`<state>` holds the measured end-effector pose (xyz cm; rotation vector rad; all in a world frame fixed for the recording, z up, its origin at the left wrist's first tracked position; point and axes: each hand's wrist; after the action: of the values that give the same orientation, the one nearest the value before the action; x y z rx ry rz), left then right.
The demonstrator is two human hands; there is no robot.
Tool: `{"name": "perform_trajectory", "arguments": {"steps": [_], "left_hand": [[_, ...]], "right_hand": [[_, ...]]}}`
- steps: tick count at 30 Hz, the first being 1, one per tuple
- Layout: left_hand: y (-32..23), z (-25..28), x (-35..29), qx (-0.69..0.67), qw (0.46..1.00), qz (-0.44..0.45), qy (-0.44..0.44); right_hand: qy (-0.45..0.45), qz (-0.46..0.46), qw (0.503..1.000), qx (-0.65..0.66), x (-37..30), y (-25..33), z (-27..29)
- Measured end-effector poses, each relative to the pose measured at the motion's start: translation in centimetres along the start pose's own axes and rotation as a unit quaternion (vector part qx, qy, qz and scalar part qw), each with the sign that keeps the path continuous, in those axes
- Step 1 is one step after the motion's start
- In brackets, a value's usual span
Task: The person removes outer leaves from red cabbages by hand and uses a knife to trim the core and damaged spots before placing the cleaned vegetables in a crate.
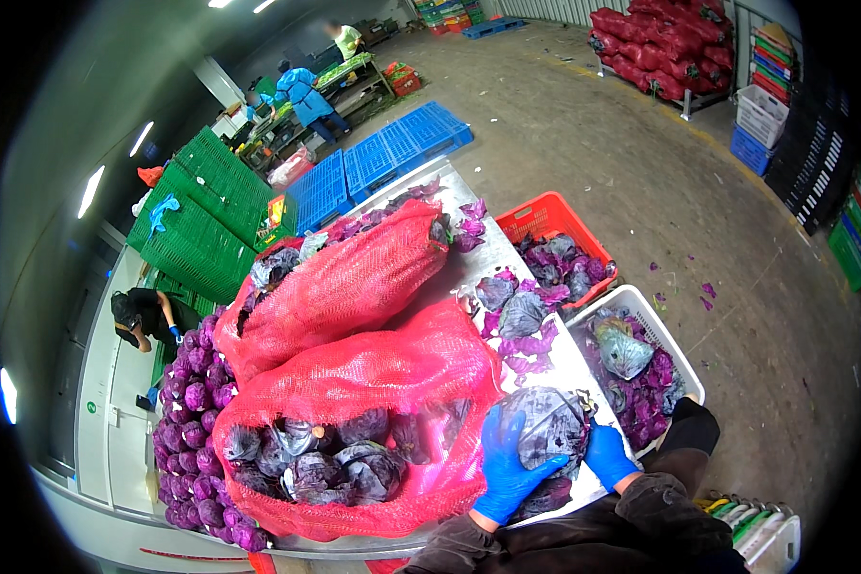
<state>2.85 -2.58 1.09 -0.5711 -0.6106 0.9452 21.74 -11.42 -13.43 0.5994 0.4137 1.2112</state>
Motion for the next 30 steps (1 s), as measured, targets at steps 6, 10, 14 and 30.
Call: {"name": "perform_trajectory", "arguments": {"steps": [6,10,14,30], "left_hand": [[0.0,0.0,0.0,0.003,1.000,0.000,0.001],[-0.1,0.0,0.1,0.017,1.000,-0.004,0.002],[-0.2,0.1,0.2,0.015,1.000,-0.001,0.003],[-0.5,0.3,0.3,0.018,1.000,0.002,0.007]], "right_hand": [[0.005,-0.004,1.000,0.001,0.0,0.7,0.9],[0.002,0.006,1.000,0.005,-0.1,0.2,0.4],[0.028,0.001,1.000,0.000,0.0,-0.2,0.1],[0.033,-0.001,0.999,0.010,0.0,-0.4,-0.1]]}}
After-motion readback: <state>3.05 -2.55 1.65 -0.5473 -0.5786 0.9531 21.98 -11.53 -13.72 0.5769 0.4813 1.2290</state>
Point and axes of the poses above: each hand's wrist, its own x-axis towards the middle knuckle, its own z-axis out of the back of the hand, y = z × x, and after that the axes turned 9 degrees about z, right-handed
